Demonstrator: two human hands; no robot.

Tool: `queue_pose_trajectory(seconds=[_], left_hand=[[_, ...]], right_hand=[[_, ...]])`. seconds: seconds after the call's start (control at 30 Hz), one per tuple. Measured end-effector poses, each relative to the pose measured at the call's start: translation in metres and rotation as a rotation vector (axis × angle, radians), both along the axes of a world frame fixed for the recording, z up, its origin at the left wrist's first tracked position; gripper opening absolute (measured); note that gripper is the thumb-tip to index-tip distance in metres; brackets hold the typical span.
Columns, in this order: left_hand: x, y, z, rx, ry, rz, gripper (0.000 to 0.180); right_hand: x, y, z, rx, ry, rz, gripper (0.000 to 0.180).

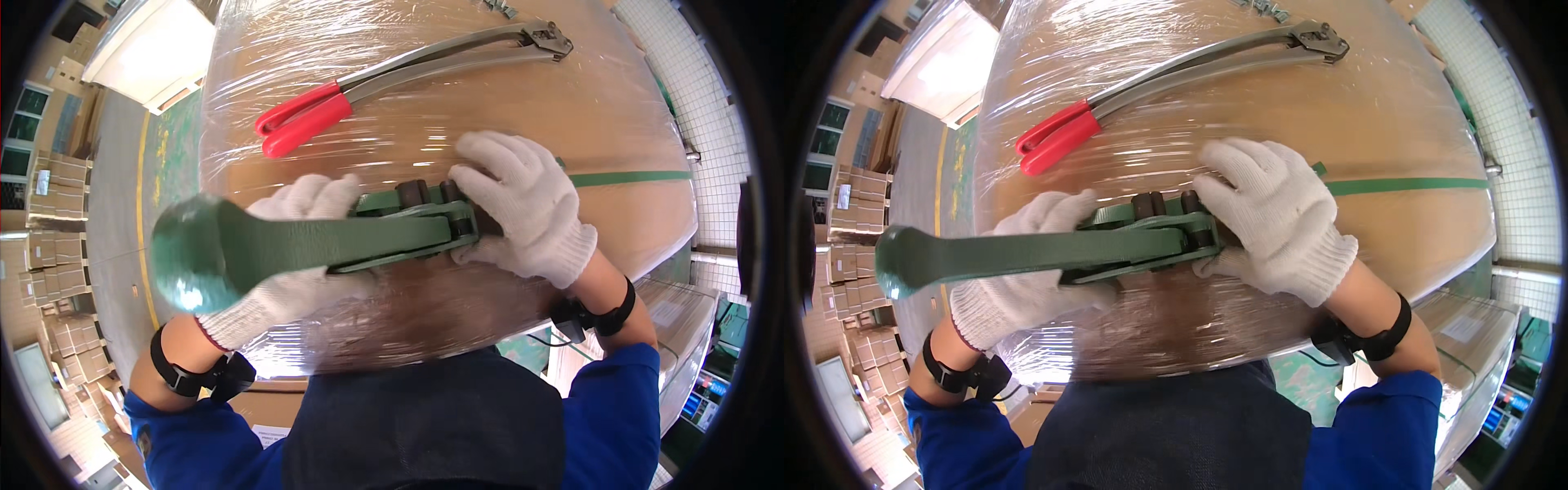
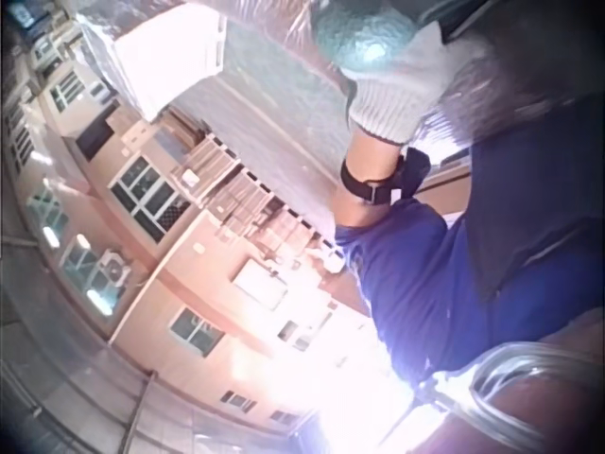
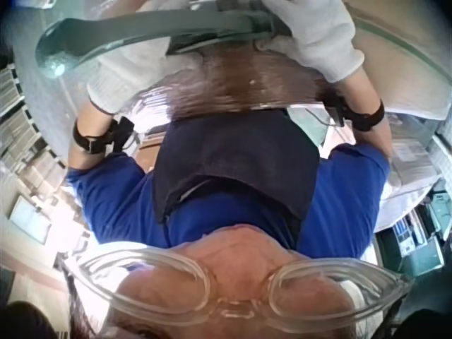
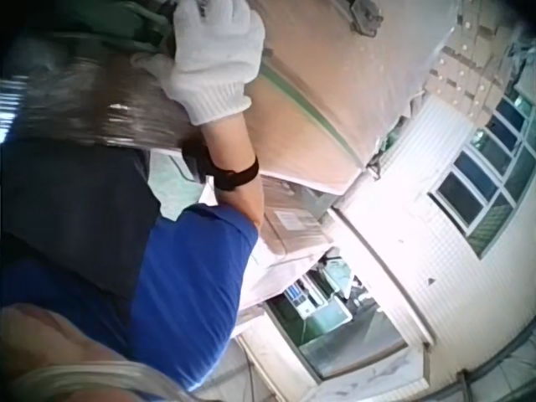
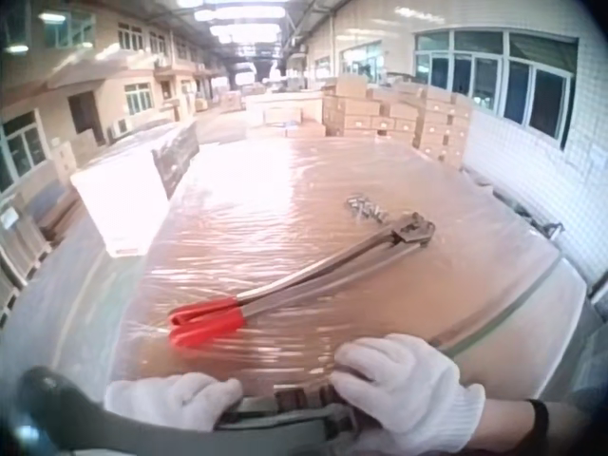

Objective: Strapping a large cardboard-encased pallet using manual strapping tools.

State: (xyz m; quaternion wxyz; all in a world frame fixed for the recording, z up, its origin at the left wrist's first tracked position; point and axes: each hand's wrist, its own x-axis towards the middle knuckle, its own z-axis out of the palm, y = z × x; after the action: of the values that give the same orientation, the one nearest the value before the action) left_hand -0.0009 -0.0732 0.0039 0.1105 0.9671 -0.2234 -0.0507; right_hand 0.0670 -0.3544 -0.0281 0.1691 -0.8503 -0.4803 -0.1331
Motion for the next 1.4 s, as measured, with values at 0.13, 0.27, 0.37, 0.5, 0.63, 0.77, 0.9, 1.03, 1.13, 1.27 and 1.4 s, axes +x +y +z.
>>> queue_pose_trajectory(seconds=[0.13,0.27,0.37,0.5,0.63,0.77,0.9,1.03,1.13,1.27,1.4], left_hand=[[-0.023,0.047,-0.01,-0.002,0.011,0.094,0.065],[-0.051,0.064,-0.015,0.012,0.053,0.204,0.063],[-0.06,0.069,-0.025,-0.156,-0.184,0.119,0.06],[-0.064,0.108,-0.046,-0.216,-0.35,-0.036,0.056],[-0.064,0.119,-0.066,-0.25,-0.421,-0.026,0.056],[-0.066,0.1,-0.036,-0.207,-0.304,0.0,0.061],[-0.051,0.099,-0.065,-0.071,-0.538,-0.176,0.046],[-0.041,0.112,-0.091,0.054,-0.764,-0.286,0.046],[-0.058,0.092,-0.058,-0.053,-0.556,-0.135,0.05],[-0.053,0.07,-0.049,-0.127,-0.414,-0.008,0.057],[-0.049,0.097,-0.085,-0.214,-0.753,-0.259,0.054]], right_hand=[[-0.008,-0.005,-0.018,-0.037,0.157,-0.073,0.065],[-0.03,0.001,-0.007,-0.184,0.233,-0.138,0.064],[-0.048,-0.003,-0.015,-0.114,0.198,-0.172,0.065],[-0.057,0.002,-0.031,-0.009,0.103,-0.14,0.081],[-0.069,0.006,-0.024,-0.076,-0.007,-0.184,0.081],[-0.091,0.042,0.037,0.385,0.074,-0.222,0.073],[-0.107,0.149,0.085,0.466,-0.048,-0.11,0.06],[-0.118,0.167,0.089,-0.06,-0.007,-0.147,0.049],[-0.066,0.106,0.037,0.117,-0.655,0.088,0.044],[-0.068,0.047,0.045,0.672,0.166,-0.582,0.036],[-0.078,0.106,0.014,0.346,-0.523,-0.247,0.058]])
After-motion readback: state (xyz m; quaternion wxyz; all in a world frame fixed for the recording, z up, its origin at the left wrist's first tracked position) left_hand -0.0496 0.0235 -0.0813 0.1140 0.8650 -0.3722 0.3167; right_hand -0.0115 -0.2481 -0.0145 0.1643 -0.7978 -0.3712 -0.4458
